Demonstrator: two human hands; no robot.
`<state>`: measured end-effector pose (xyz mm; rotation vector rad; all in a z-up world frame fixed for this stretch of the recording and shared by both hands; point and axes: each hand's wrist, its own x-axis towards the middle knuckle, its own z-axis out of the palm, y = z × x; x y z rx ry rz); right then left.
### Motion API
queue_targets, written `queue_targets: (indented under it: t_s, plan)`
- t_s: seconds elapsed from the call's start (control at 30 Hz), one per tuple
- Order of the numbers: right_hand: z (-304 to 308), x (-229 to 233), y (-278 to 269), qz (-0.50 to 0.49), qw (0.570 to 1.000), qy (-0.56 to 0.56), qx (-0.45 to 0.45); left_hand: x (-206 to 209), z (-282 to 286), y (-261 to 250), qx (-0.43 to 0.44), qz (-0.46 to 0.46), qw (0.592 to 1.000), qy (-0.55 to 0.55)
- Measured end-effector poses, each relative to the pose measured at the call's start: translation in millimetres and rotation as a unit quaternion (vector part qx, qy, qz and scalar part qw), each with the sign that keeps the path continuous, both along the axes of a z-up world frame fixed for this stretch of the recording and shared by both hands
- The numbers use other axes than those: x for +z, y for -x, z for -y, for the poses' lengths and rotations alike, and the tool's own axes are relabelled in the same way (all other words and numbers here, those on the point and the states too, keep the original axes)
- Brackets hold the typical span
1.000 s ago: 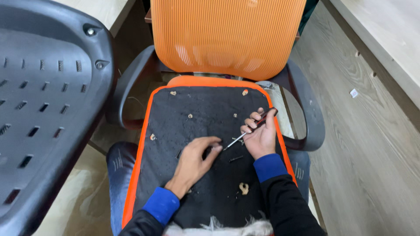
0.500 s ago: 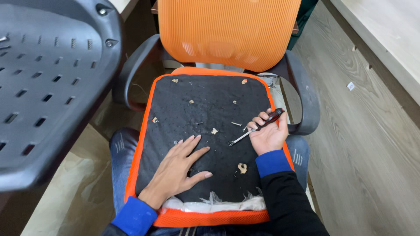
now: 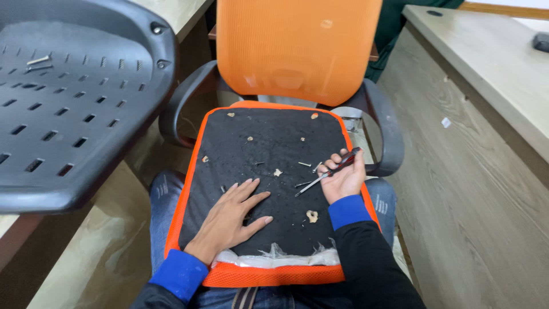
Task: The person uses a screwdriver to remove screws from the underside of an orange office chair seat. Screws are placed on the adjacent black plastic chair base as they are removed. The clip shows only the disassembly phase; reassembly is not shown.
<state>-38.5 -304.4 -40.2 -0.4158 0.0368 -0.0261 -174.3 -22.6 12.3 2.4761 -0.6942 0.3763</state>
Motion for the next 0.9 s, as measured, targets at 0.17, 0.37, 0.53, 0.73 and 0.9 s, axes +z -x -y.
queue_targets:
  t_s: [0.17,0.37,0.53,0.73,0.9]
  plan:
    - [-1,-14,-3,0.01,1.0,0.002,-0.006,-9,-3,-1,0.005,0.024,1.0,0.018]
    - [-3,-24,-10,0.006,1.0,0.001,-0.02,-8,-10,-3,0.018,0.016,0.996,0.087]
    - [-1,-28,-15,0.01,1.0,0.01,-0.025,-1,-20,1,0.016,-0.011,0.994,0.111]
    - [-3,-31,-15,0.011,1.0,0.01,-0.02,1,-44,16,-0.095,-0.058,0.993,0.045]
    - [-4,-32,-13,0.013,1.0,0.016,-0.021,8,-59,38,-0.059,-0.093,0.992,-0.065]
